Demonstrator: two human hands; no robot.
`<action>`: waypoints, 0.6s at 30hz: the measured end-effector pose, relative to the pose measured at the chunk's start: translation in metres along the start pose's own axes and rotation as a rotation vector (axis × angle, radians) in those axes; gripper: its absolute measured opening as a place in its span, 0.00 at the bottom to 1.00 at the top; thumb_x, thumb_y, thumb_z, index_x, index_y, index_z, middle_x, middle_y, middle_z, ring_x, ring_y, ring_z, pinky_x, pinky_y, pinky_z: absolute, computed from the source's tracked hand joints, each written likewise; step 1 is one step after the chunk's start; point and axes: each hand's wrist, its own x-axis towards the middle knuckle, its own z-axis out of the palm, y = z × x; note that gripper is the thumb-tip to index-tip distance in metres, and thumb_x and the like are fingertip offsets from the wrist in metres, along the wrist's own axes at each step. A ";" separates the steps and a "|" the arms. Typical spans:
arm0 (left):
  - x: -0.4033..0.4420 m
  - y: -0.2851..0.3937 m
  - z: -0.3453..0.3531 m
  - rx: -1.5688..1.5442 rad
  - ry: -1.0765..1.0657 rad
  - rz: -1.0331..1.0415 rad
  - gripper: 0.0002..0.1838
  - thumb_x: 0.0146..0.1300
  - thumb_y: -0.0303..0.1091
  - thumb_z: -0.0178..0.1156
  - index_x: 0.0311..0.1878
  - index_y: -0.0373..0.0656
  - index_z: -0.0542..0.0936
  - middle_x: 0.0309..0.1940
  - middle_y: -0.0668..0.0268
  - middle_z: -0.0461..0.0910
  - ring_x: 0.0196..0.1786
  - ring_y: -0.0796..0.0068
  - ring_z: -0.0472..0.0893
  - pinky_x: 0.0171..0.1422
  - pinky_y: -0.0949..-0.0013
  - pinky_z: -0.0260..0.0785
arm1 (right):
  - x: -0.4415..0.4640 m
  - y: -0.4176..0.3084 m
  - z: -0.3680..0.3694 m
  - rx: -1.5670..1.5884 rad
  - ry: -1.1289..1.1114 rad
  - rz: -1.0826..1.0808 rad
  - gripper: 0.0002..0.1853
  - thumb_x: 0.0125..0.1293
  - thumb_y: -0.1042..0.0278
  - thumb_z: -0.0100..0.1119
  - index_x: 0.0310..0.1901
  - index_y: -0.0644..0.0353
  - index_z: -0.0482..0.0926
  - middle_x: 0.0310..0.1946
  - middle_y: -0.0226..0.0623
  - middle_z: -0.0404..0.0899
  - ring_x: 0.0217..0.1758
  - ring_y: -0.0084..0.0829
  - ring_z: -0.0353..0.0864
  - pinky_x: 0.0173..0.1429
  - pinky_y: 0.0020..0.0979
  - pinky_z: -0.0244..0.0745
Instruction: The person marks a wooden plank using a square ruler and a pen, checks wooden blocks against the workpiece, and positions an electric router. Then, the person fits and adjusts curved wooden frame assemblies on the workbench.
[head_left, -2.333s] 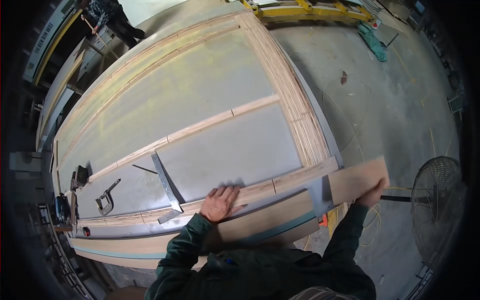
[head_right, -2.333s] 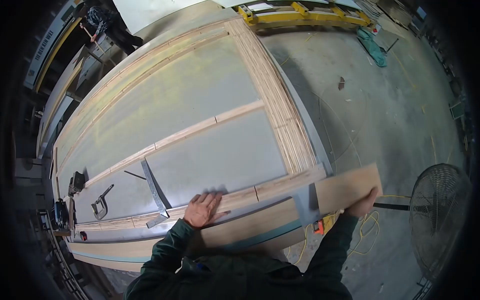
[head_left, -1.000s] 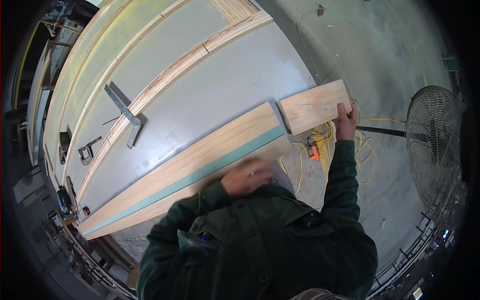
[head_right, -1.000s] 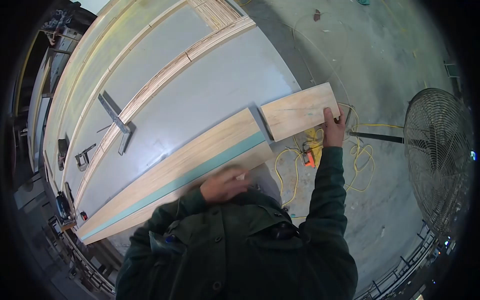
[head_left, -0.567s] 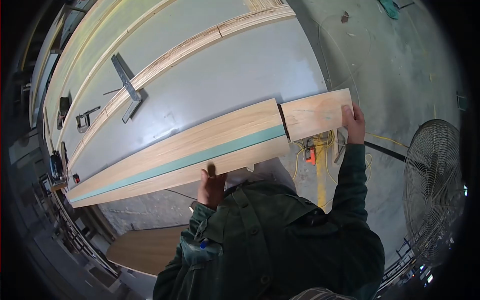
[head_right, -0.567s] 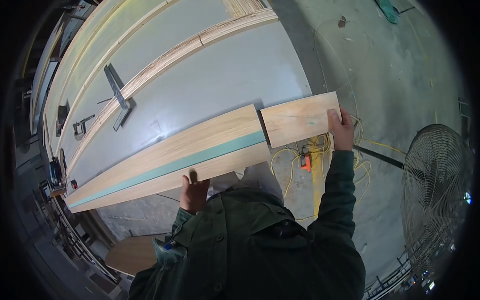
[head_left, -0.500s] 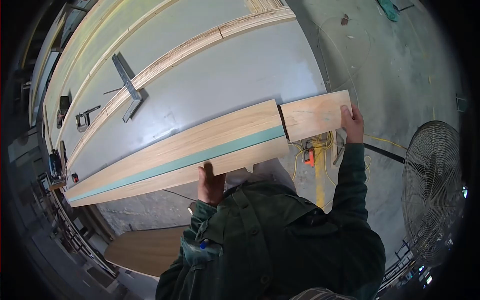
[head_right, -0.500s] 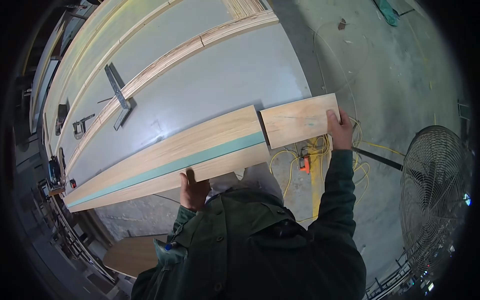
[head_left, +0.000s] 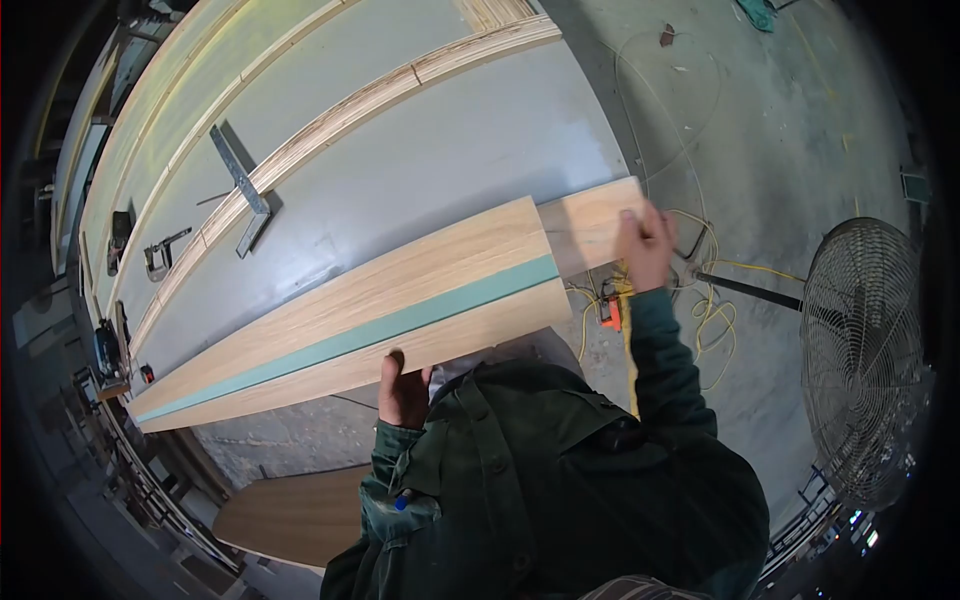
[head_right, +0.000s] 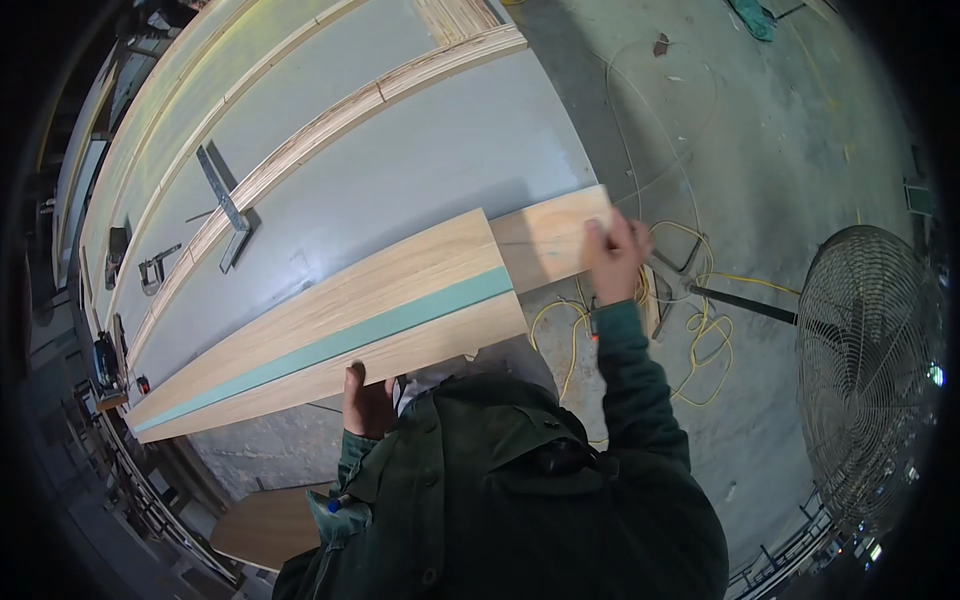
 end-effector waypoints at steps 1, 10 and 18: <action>0.001 0.000 0.002 0.005 0.012 0.003 0.22 0.63 0.47 0.61 0.57 0.48 0.74 0.57 0.70 0.75 0.64 0.69 0.70 0.67 0.60 0.62 | -0.010 -0.012 0.008 0.019 -0.030 0.023 0.20 0.58 0.62 0.65 0.52 0.58 0.79 0.43 0.39 0.71 0.47 0.38 0.67 0.53 0.38 0.64; 0.011 0.004 0.007 0.023 -0.003 -0.011 0.19 0.62 0.45 0.63 0.53 0.48 0.77 0.55 0.72 0.76 0.62 0.71 0.71 0.67 0.62 0.62 | -0.050 -0.079 0.033 0.229 -0.305 -0.002 0.22 0.73 0.55 0.44 0.56 0.64 0.75 0.48 0.45 0.71 0.54 0.43 0.68 0.61 0.39 0.62; 0.015 -0.002 -0.014 -0.022 -0.008 -0.027 0.17 0.63 0.42 0.62 0.52 0.47 0.77 0.51 0.70 0.78 0.56 0.70 0.75 0.60 0.64 0.69 | -0.044 -0.102 0.036 0.214 -0.545 -0.096 0.20 0.65 0.58 0.57 0.53 0.63 0.76 0.48 0.46 0.73 0.52 0.44 0.70 0.60 0.39 0.64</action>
